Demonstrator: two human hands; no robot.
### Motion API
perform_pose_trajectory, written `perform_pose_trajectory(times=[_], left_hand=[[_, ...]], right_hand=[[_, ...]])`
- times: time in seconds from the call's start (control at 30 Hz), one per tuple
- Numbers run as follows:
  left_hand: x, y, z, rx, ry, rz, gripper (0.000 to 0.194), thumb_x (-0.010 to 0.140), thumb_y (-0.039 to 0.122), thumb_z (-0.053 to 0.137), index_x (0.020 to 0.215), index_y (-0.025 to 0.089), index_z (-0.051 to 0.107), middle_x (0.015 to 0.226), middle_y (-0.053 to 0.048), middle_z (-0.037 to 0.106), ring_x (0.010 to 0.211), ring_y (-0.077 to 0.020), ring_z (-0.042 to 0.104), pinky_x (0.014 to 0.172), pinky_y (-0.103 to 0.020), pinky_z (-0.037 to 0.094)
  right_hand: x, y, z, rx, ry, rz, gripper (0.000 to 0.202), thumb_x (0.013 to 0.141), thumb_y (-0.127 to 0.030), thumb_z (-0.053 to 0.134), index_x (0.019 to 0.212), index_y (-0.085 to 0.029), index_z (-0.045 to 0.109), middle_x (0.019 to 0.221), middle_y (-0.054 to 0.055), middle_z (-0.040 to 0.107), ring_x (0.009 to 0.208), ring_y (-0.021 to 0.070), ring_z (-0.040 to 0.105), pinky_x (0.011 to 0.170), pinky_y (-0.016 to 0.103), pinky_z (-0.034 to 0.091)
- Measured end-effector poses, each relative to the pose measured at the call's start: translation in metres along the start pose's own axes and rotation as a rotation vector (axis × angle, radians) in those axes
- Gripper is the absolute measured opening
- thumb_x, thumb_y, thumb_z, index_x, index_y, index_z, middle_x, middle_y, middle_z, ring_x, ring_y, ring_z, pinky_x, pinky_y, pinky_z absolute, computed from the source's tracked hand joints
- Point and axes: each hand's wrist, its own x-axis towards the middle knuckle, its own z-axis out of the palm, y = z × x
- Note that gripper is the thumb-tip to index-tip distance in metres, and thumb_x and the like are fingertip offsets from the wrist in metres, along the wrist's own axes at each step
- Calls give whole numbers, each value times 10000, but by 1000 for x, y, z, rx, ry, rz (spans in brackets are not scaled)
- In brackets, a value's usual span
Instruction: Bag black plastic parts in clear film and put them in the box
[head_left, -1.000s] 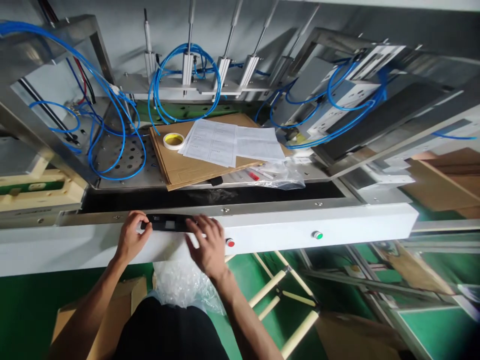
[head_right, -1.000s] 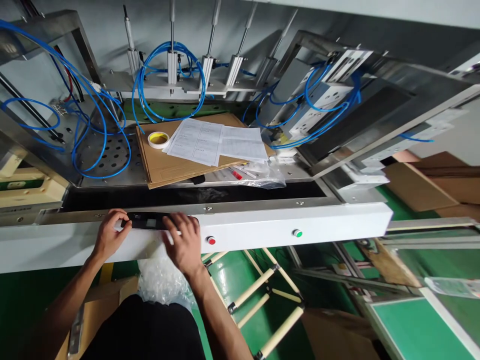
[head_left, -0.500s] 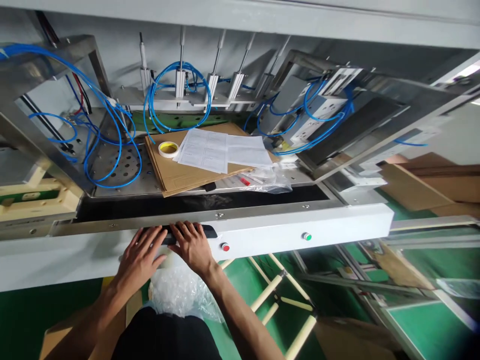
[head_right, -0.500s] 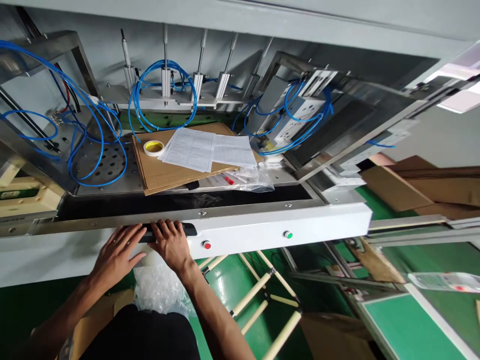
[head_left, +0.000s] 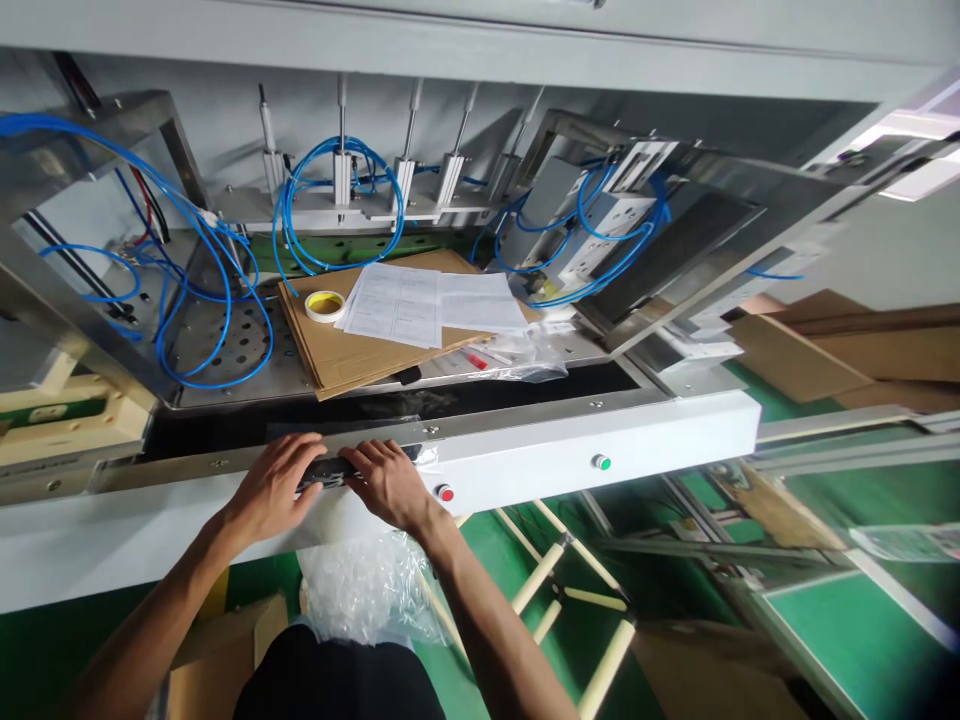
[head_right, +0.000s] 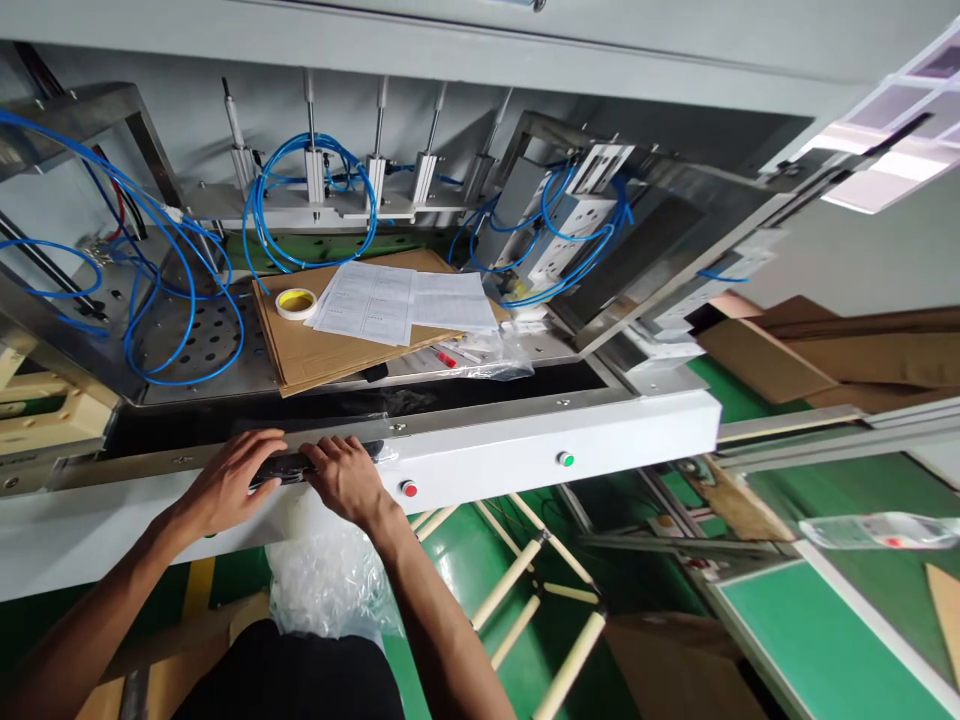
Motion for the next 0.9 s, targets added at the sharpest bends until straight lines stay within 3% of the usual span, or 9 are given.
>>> perform_pose_trajectory(times=[0.1,0.2,0.33,0.4,0.53,0.63,0.7,0.8,0.9], left_hand=[[0,0,0,111,-7,21,472,891,338,756,1298,161,596,1300,-151,679,1214,-345,615,1081,-520,472],[-1,-3,3,224,-72,16,478,847,277,812,1271,161,624,1249,-135,702,1157,-342,629,1055,-528,463],[3,-9,6,177,-165,13,384,869,237,765,1226,157,649,1191,-115,724,1102,-312,644,998,-486,483],[4,-12,6,149,-186,28,427,869,253,758,1264,148,633,1200,-117,723,1116,-317,640,1003,-487,479],[0,-13,8,150,-166,-3,577,796,259,838,1309,147,597,1222,-128,717,1132,-329,640,1002,-479,481],[-6,-11,8,134,-123,-17,447,826,221,799,1229,158,617,1138,-117,731,1067,-302,659,964,-435,495],[-7,-10,5,112,-81,20,309,887,234,725,1175,171,635,1156,-121,724,1087,-297,655,975,-427,488],[-6,-5,-5,63,-53,25,193,957,317,624,1088,185,674,1155,-128,712,1065,-309,647,951,-443,482],[-7,5,-13,-153,-169,-131,335,1013,448,518,827,209,659,879,-77,685,851,-269,644,813,-404,482]], right_hand=[[9,9,-8,66,-109,40,360,1003,-338,672,1336,-203,649,1128,92,747,996,236,701,898,364,498],[14,17,-8,135,-143,56,345,992,-350,674,1310,-216,675,1179,95,732,1005,237,710,894,361,530],[13,23,0,144,-12,-43,448,909,-427,771,1280,-183,713,1397,172,656,1344,340,571,1120,485,486],[7,20,3,134,102,-24,514,911,-485,764,1303,-160,700,1429,201,638,1389,371,527,1163,550,449],[-27,-6,17,207,448,171,355,1025,-398,610,1297,-183,685,1228,173,719,1143,309,647,1001,503,533],[-57,-41,40,427,662,407,256,1062,-352,515,1082,-210,727,954,103,722,873,232,660,811,399,551],[-67,-62,56,654,667,593,305,1062,-415,513,986,-207,723,856,74,703,765,201,638,726,357,537],[-65,-78,73,1061,563,812,456,1002,-604,570,1124,-190,720,851,59,720,733,196,650,677,341,538],[-51,-82,73,1404,552,852,647,908,-723,637,1296,-206,668,1005,74,751,842,215,698,758,363,568]])
